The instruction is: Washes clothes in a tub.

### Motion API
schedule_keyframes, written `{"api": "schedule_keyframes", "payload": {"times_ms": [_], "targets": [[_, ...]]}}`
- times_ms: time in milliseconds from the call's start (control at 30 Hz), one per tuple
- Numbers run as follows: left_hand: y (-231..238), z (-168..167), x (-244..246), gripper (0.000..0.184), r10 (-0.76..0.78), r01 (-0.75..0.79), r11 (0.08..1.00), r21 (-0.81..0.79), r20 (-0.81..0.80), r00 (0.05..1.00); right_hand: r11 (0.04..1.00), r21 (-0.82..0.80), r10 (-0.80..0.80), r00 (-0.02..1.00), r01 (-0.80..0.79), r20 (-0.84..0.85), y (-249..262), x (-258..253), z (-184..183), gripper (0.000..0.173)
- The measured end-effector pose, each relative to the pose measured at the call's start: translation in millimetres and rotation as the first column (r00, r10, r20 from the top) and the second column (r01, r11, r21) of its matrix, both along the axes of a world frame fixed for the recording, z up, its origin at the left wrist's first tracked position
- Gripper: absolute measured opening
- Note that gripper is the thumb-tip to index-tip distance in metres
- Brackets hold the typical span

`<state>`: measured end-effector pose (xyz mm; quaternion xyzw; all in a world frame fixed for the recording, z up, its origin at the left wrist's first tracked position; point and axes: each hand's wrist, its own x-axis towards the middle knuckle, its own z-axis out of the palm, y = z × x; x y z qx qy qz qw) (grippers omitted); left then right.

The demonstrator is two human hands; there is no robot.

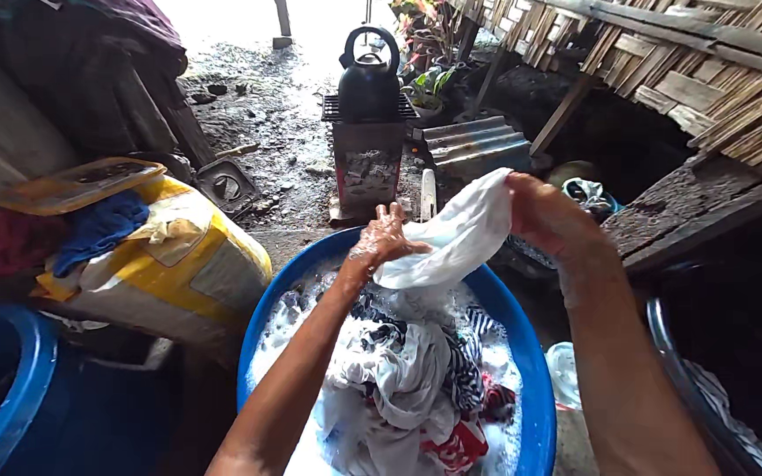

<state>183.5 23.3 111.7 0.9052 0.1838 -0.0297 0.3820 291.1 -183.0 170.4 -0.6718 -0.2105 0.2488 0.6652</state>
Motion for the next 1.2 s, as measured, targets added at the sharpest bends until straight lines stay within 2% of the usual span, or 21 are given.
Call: {"api": "schedule_keyframes", "payload": {"times_ms": [67, 100, 133, 200, 267, 300, 400, 467, 533, 633, 667, 733, 800, 867, 900, 967, 1033, 1100, 1133, 1200], "targets": [[-10, -18, 9, 0.078, -0.118, 0.116, 0.993, 0.024, 0.126, 0.985, 0.993, -0.048, 0.107, 0.994, -0.107, -0.012, 12, -15, 2, 0.033], [-13, -24, 8, 0.060, -0.179, 0.189, 0.982, -0.028, 0.207, 0.962, 0.989, -0.047, 0.141, 0.990, -0.142, -0.027, 16, -20, 3, 0.031], [-15, -26, 6, 0.040, -0.212, 0.249, 0.962, -0.114, 0.270, 0.939, 0.985, -0.029, 0.171, 0.985, -0.172, -0.039, 18, -23, 4, 0.031], [-14, -29, 1, 0.020, -0.197, 0.300, 0.885, -0.356, 0.296, 0.934, 0.976, 0.041, 0.215, 0.975, -0.213, -0.046, 14, -18, 4, 0.030], [-8, -28, -3, 0.019, -0.114, 0.267, 0.787, -0.557, 0.294, 0.949, 0.978, 0.057, 0.202, 0.979, -0.201, -0.008, 1, -5, 3, 0.028], [-3, -26, -6, 0.020, -0.086, 0.253, 0.760, -0.599, 0.292, 0.953, 0.982, 0.024, 0.185, 0.982, -0.185, 0.029, -6, 5, -1, 0.027], [11, -27, -8, 0.025, -0.033, 0.213, 0.729, -0.651, 0.278, 0.960, 0.962, -0.273, 0.084, 0.976, -0.026, 0.202, -22, 31, -18, 0.022], [11, -28, -7, 0.026, 0.056, 0.154, 0.672, -0.724, 0.257, 0.965, 0.867, -0.499, 0.174, 0.938, -0.002, 0.299, -22, 32, -25, 0.021], [5, -33, -5, 0.029, 0.127, 0.104, 0.595, -0.797, 0.222, 0.967, 0.802, -0.581, 0.337, 0.909, -0.140, 0.246, -15, 19, -25, 0.024], [-11, -34, 1, 0.030, 0.189, 0.052, 0.541, -0.839, 0.182, 0.965, 0.749, -0.492, 0.547, 0.834, -0.444, 0.079, 8, -5, -43, 0.027], [-16, -29, 3, 0.030, 0.191, 0.062, 0.533, -0.844, 0.191, 0.963, 0.742, -0.475, 0.553, 0.832, -0.473, 0.037, 18, -11, -55, 0.024], [-25, -13, 2, 0.032, 0.181, 0.088, 0.522, -0.849, 0.211, 0.960, 0.812, -0.429, 0.437, 0.899, -0.396, -0.003, 34, -23, -80, 0.020], [-31, 9, -4, 0.032, 0.170, 0.103, 0.513, -0.852, 0.218, 0.961, 0.917, -0.310, 0.261, 0.965, -0.249, -0.003, 39, -34, -100, 0.027], [-36, 25, -8, 0.030, 0.164, 0.112, 0.490, -0.864, 0.217, 0.962, 0.948, -0.266, 0.177, 0.984, -0.174, -0.013, 41, -38, -106, 0.028], [-39, 31, -11, 0.029, 0.156, 0.114, 0.481, -0.869, 0.214, 0.964, 0.935, -0.311, 0.187, 0.982, -0.173, 0.017, 40, -38, -106, 0.028], [-44, 39, -13, 0.029, 0.137, 0.122, 0.468, -0.875, 0.208, 0.968, 0.829, -0.529, 0.286, 0.950, -0.181, 0.123, 36, -38, -100, 0.035], [-50, 43, -12, 0.029, 0.131, 0.127, 0.442, -0.888, 0.204, 0.970, 0.671, -0.727, 0.388, 0.904, -0.145, 0.178, 34, -43, -94, 0.041], [-56, 48, -12, 0.029, 0.122, 0.135, 0.408, -0.903, 0.200, 0.972, 0.528, -0.846, 0.388, 0.906, -0.067, 0.170, 32, -51, -100, 0.043], [-60, 51, -12, 0.030, 0.114, 0.143, 0.386, -0.912, 0.201, 0.973, 0.484, -0.874, 0.339, 0.931, -0.045, 0.139, 30, -54, -107, 0.043], [-68, 60, -16, 0.030, 0.075, 0.185, 0.350, -0.918, 0.225, 0.972, 0.537, -0.843, 0.169, 0.983, -0.026, 0.078, 19, -51, -142, 0.043]]}}
